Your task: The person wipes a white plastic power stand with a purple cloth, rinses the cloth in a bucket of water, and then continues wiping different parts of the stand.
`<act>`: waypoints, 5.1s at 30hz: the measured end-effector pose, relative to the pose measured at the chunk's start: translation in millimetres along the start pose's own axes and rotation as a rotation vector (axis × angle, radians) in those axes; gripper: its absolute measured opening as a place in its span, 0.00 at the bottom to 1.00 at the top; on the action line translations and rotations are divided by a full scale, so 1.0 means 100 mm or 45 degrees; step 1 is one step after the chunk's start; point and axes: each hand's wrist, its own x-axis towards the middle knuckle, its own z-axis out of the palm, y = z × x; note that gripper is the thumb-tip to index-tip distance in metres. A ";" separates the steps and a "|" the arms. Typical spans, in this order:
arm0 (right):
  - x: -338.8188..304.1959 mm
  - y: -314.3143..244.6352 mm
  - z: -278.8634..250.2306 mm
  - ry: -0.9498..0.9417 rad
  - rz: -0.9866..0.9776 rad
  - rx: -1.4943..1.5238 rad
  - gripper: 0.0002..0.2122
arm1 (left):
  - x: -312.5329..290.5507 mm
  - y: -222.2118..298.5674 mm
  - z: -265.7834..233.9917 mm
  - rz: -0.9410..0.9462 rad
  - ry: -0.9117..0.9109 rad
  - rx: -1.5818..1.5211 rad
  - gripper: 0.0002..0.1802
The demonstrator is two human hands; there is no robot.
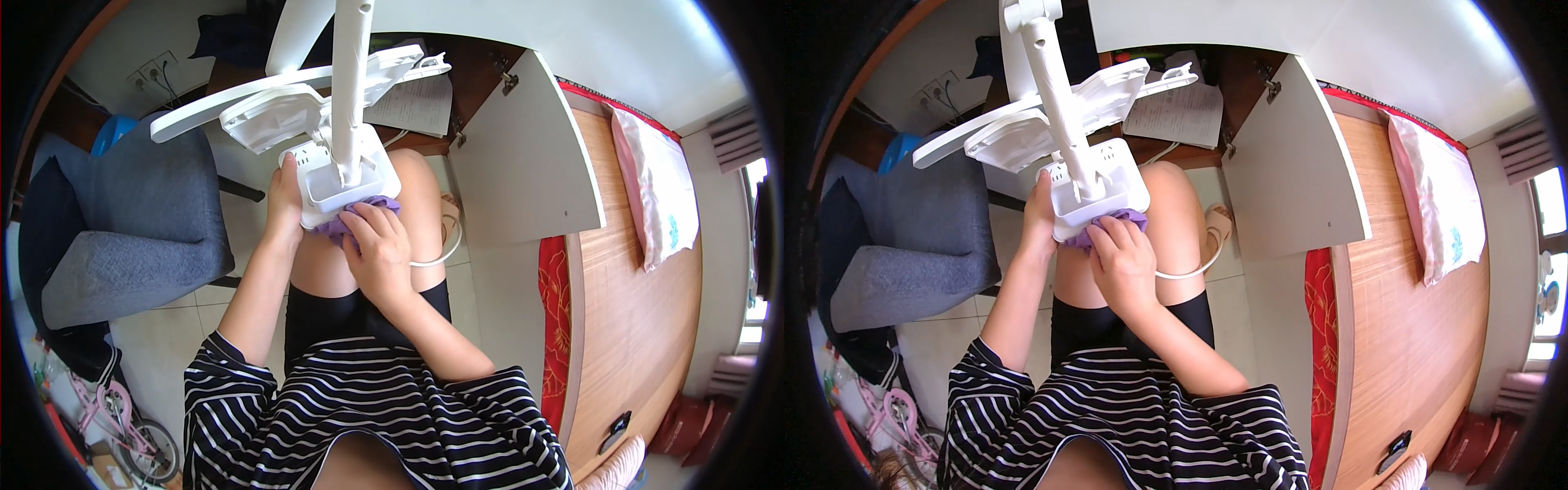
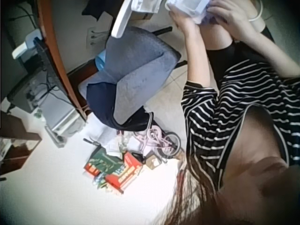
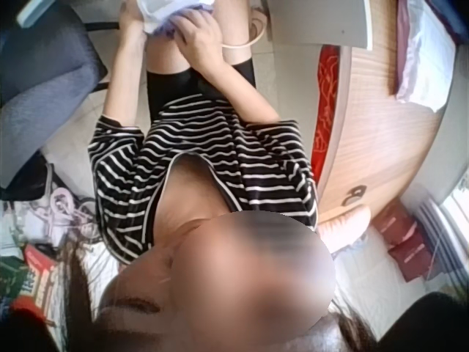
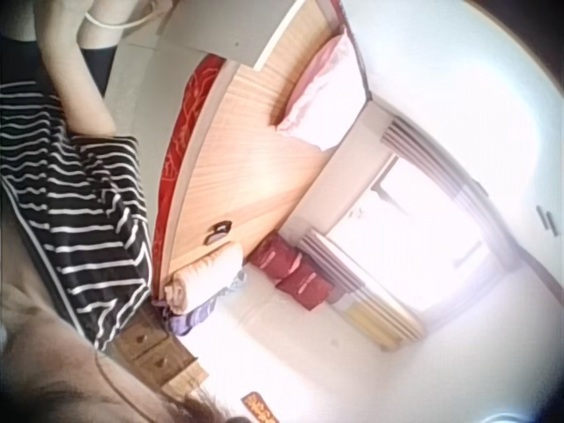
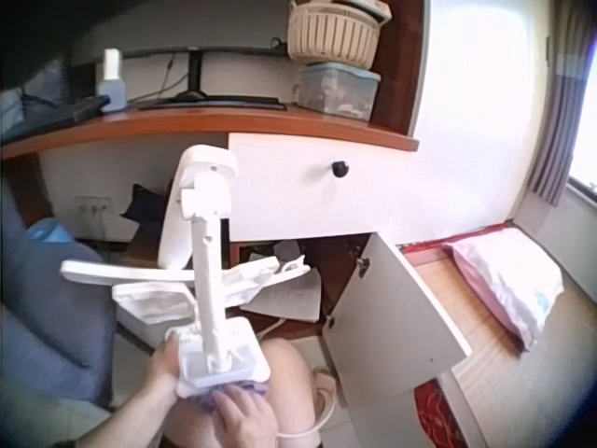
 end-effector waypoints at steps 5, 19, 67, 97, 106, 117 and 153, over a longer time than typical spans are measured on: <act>0.06 0.06 -0.10 -0.111 0.020 -0.018 0.13 | -0.03 0.01 0.00 0.013 0.012 -0.021 0.31; -0.11 -0.14 -0.01 -0.677 0.395 0.905 0.13 | 0.03 -0.08 -0.14 0.017 -0.054 0.072 0.37; 0.05 -0.15 -0.45 -0.008 0.857 1.307 0.12 | -0.13 -0.06 -0.06 -0.055 -0.115 -0.211 0.30; 1.09 -0.32 -0.23 0.015 0.279 0.464 0.26 | -0.12 -0.03 -0.03 0.120 0.021 0.135 0.30; 1.21 -0.32 -0.44 0.095 0.324 0.543 0.20 | -0.12 0.16 -0.13 0.153 -0.194 0.780 0.29; 0.97 -0.19 -0.40 0.177 0.292 0.480 0.21 | -0.99 0.60 0.08 0.867 -0.131 0.798 0.14; 1.70 -0.83 -0.92 0.192 0.219 0.628 0.28 | -1.19 1.21 0.68 1.681 0.059 1.232 0.14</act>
